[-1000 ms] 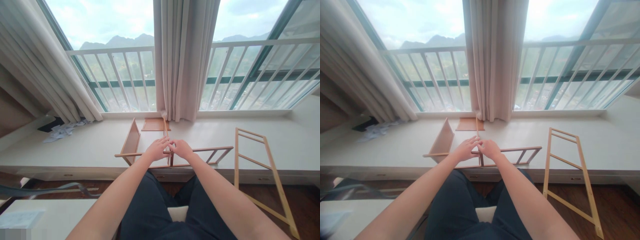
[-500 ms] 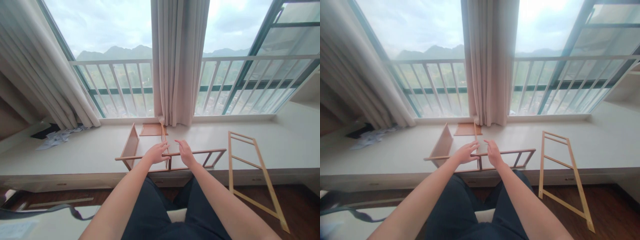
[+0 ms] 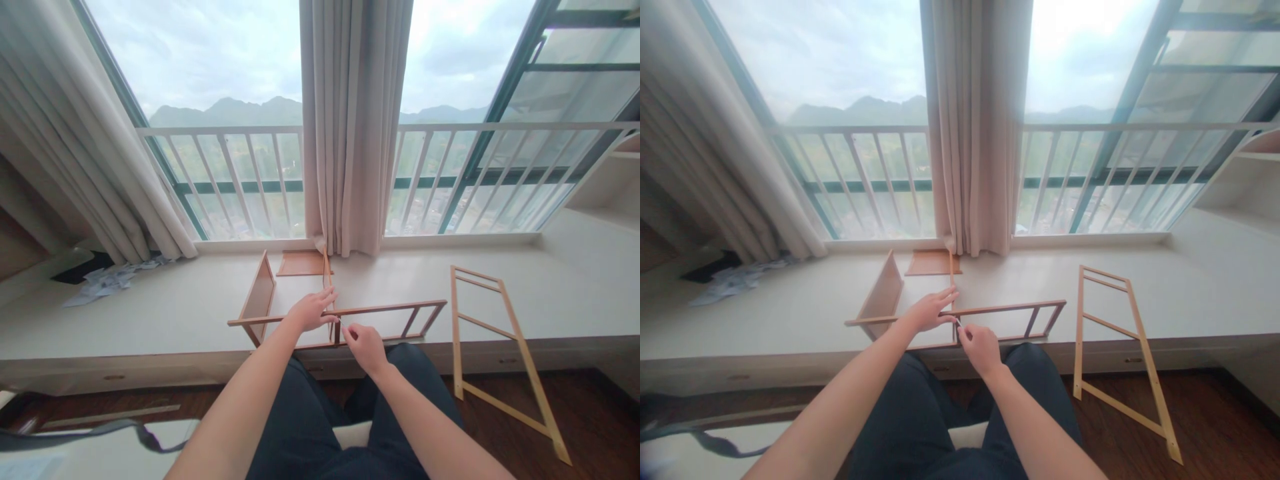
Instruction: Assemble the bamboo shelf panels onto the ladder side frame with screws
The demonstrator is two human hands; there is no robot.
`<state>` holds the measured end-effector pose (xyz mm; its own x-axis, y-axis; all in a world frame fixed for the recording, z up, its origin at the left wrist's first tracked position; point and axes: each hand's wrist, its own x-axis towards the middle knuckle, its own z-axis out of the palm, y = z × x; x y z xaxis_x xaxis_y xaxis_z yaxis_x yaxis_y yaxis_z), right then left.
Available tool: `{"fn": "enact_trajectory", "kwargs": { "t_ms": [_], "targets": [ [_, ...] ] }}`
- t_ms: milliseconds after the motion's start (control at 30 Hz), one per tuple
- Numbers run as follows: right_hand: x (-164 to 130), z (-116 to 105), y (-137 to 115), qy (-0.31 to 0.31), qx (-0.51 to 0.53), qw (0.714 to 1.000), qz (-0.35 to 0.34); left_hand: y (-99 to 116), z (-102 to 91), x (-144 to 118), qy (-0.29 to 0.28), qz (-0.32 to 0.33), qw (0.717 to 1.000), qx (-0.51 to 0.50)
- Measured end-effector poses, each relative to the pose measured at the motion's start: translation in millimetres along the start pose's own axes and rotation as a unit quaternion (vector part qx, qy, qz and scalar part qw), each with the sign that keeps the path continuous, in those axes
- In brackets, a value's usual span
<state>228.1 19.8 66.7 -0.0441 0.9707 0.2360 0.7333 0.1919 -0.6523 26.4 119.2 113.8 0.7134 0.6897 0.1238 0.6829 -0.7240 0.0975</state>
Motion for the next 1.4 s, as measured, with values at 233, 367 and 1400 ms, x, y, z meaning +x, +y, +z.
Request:
{"fn": "enact_trajectory", "kwargs": {
  "t_ms": [233, 367, 1400],
  "targets": [
    [4.9, -0.1, -9.7, -0.02, -0.09, 0.996, -0.012, -0.2, 0.4, 0.8, -0.005, -0.001, 1.0, 0.001],
    [5.1, 2.3, -12.2, -0.025, -0.099, 0.995, -0.008, 3.4, -2.2, 0.4, -0.014, -0.011, 1.0, 0.01],
    [7.4, 27.0, -21.8, -0.011, 0.314, 0.937, 0.151, 7.5, -2.0, -1.1, -0.015, -0.045, 0.998, 0.049]
  ]
}}
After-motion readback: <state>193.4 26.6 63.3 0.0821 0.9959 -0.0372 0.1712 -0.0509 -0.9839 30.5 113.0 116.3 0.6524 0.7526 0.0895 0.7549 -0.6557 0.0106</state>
